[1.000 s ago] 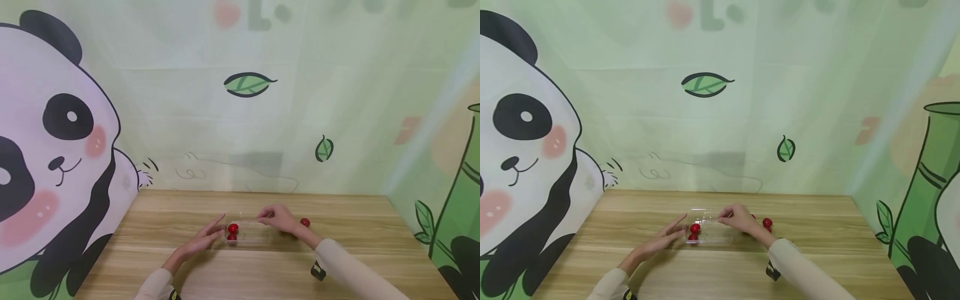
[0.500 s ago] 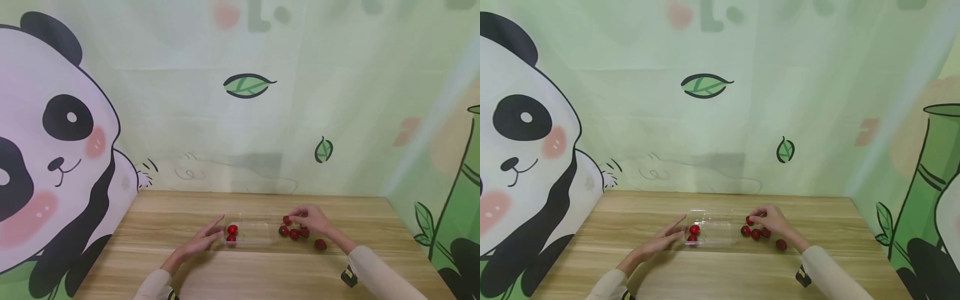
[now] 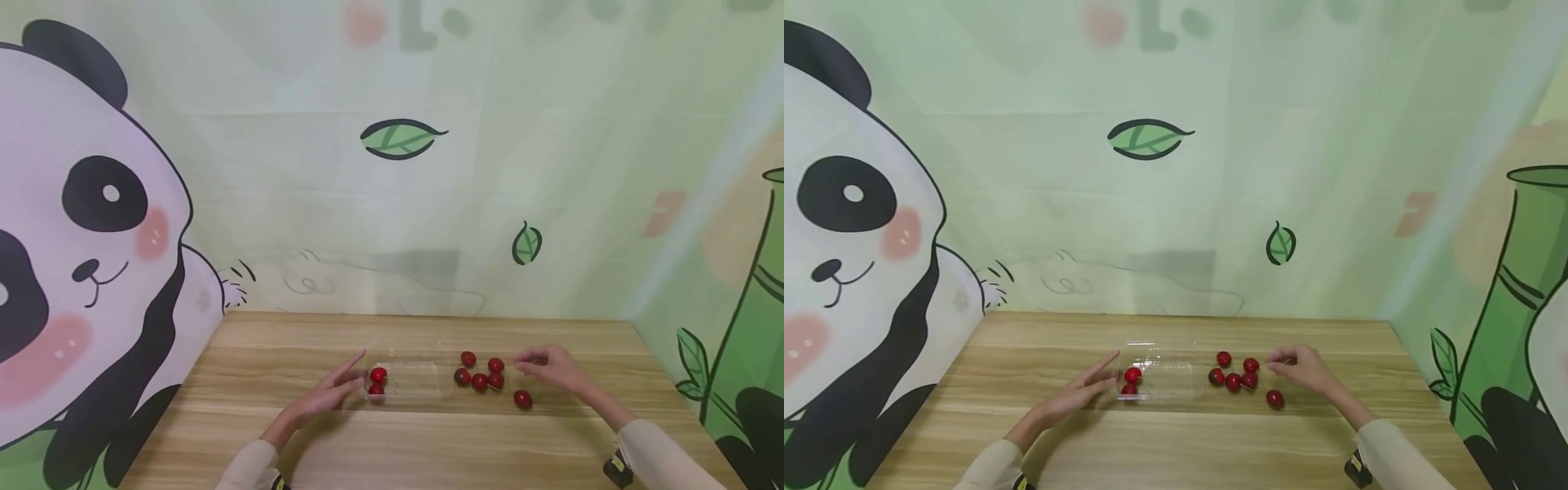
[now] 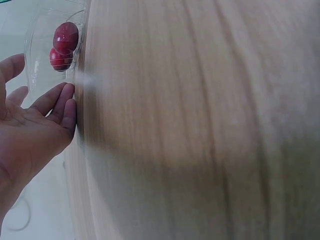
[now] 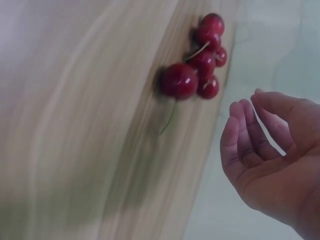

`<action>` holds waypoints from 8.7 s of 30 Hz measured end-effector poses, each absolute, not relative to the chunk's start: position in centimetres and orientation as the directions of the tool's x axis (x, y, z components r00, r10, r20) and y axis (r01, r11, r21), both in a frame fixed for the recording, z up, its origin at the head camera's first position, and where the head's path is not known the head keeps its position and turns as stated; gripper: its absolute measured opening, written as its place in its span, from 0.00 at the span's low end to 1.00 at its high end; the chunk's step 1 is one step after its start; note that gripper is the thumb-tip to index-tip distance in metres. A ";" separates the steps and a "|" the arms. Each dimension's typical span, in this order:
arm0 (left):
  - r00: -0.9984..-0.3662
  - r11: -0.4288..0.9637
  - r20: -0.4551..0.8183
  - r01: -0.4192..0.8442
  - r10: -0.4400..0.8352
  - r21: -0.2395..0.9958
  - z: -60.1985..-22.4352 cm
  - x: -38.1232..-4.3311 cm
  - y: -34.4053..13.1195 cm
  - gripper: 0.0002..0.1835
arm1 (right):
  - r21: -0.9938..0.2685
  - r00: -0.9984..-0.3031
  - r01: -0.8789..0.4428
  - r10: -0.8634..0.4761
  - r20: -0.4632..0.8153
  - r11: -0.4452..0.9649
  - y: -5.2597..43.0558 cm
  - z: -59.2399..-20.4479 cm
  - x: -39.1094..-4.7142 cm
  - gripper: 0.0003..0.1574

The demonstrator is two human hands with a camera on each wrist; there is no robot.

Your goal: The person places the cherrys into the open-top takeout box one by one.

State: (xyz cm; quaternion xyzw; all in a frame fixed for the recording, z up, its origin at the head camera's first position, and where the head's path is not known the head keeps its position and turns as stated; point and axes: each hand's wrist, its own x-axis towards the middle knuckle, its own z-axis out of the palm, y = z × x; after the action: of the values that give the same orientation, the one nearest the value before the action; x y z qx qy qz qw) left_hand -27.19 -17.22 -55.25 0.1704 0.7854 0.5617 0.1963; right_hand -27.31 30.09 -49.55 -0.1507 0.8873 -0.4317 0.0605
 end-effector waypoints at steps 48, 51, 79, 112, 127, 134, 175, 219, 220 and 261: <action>-0.865 0.304 -0.116 0.044 0.488 0.952 -55.4 -27.2 -17.1 0.37 | -0.694 -0.939 -0.281 -0.338 0.057 0.663 33.5 -54.7 -25.1 0.09; -0.864 0.300 -0.113 0.045 0.490 0.953 -55.4 -27.1 -17.1 0.37 | -0.694 -0.941 -0.278 -0.333 0.058 0.664 33.5 -54.6 -25.1 0.09; -0.871 0.317 -0.123 0.039 0.475 0.948 -55.3 -27.3 -17.3 0.37 | -0.727 -0.956 -0.211 -0.292 0.016 0.653 31.7 -52.5 -25.5 0.14; -0.863 0.313 -0.106 0.062 0.494 0.948 -54.9 -26.7 -17.3 0.38 | -0.789 -0.800 -0.400 -0.598 0.053 0.466 15.2 -48.5 -28.6 0.11; -0.870 0.319 -0.106 0.062 0.482 0.946 -54.8 -26.9 -17.1 0.37 | -0.756 -0.746 -0.430 -0.666 -0.010 0.493 12.0 -50.5 -29.4 0.06; -0.864 0.313 -0.102 0.067 0.493 0.947 -54.8 -26.9 -17.0 0.37 | -0.666 -0.748 -0.491 -0.664 -0.009 0.562 11.6 -50.9 -29.3 0.03; -0.864 0.328 -0.125 0.049 0.488 0.944 -55.0 -26.7 -17.1 0.36 | -0.693 -0.842 -0.395 -0.539 0.012 0.603 21.4 -47.3 -29.8 0.11; -0.871 0.315 -0.119 0.043 0.477 0.948 -55.1 -27.1 -16.9 0.37 | -0.672 -0.903 -0.353 -0.425 0.064 0.651 29.5 -53.9 -27.4 0.07; -0.870 0.314 -0.119 0.042 0.478 0.949 -55.1 -27.1 -16.9 0.37 | -0.675 -0.910 -0.337 -0.411 0.054 0.657 29.6 -53.9 -27.4 0.07; -0.856 0.309 -0.128 0.039 0.500 0.950 -55.2 -27.2 -17.1 0.37 | -0.663 -0.903 -0.360 -0.425 0.069 0.657 24.7 -48.5 -30.0 0.09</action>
State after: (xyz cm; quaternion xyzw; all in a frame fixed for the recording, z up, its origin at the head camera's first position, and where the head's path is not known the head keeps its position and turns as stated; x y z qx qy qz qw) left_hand -27.22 -17.15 -55.21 0.1722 0.7824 0.5622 0.2053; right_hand -30.02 24.66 -48.47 -0.2159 0.9089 -0.3537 0.0458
